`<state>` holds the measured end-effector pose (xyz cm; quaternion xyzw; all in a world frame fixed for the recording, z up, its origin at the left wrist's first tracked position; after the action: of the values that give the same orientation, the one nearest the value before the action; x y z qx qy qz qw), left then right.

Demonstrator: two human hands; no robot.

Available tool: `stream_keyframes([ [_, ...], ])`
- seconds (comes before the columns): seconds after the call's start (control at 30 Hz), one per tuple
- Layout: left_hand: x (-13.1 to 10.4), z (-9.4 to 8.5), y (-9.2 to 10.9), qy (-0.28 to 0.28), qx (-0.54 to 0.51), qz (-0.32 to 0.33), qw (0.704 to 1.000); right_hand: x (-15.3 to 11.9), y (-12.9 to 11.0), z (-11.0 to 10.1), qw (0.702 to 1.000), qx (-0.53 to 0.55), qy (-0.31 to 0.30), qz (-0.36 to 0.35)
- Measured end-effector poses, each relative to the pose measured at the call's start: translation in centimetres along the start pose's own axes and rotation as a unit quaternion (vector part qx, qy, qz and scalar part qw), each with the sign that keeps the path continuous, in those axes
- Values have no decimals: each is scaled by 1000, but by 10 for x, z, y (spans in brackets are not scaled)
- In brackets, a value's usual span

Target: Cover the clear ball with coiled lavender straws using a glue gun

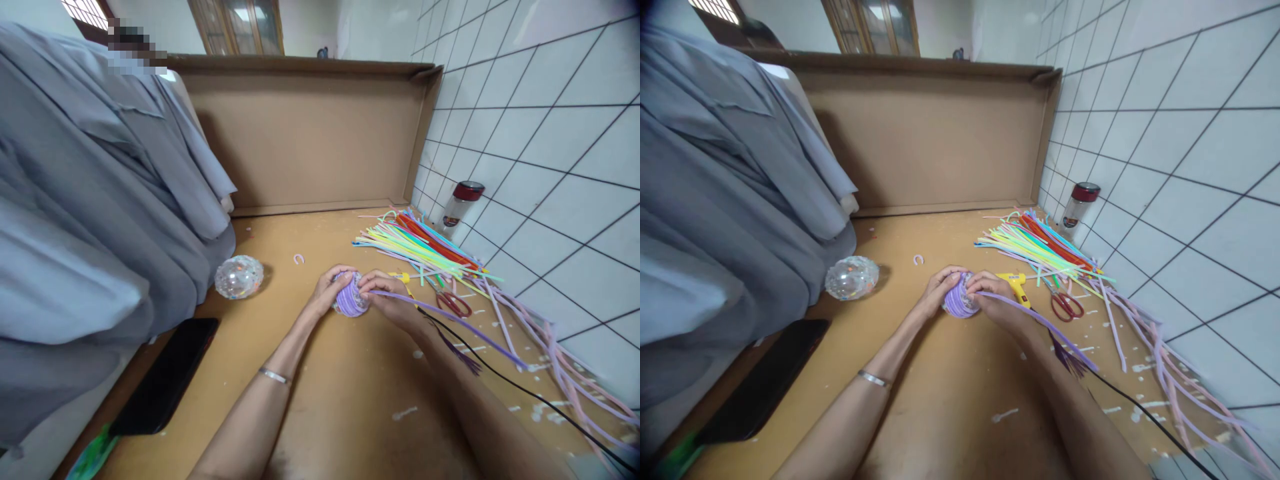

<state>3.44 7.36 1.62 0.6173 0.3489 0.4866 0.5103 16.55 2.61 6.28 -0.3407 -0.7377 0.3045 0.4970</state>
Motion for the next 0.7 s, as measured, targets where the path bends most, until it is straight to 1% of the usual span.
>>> stream_keyframes([
  [0.13,-1,-1,4,4,38,7,999,0,-2,1,1000,-11,0,-2],
  [0.33,1,-3,-1,8,51,3,999,-1,-5,3,1000,-16,-12,-13],
  [0.47,-1,-3,-1,2,33,14,999,-1,-5,2,1000,-15,-8,-24],
  [0.6,-1,-3,2,3,10,31,999,0,-4,1,1000,-16,-9,-22],
  [0.7,-1,-3,3,7,8,33,999,1,-4,1,1000,-19,-7,-20],
])
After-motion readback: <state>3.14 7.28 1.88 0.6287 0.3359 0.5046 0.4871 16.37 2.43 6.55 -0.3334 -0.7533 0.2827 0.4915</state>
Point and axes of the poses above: each hand's wrist, its own x-axis towards the middle knuckle, its own z-axis out of the palm, y = z × x, the point moved 8 cm from there along x, towards the middle knuckle
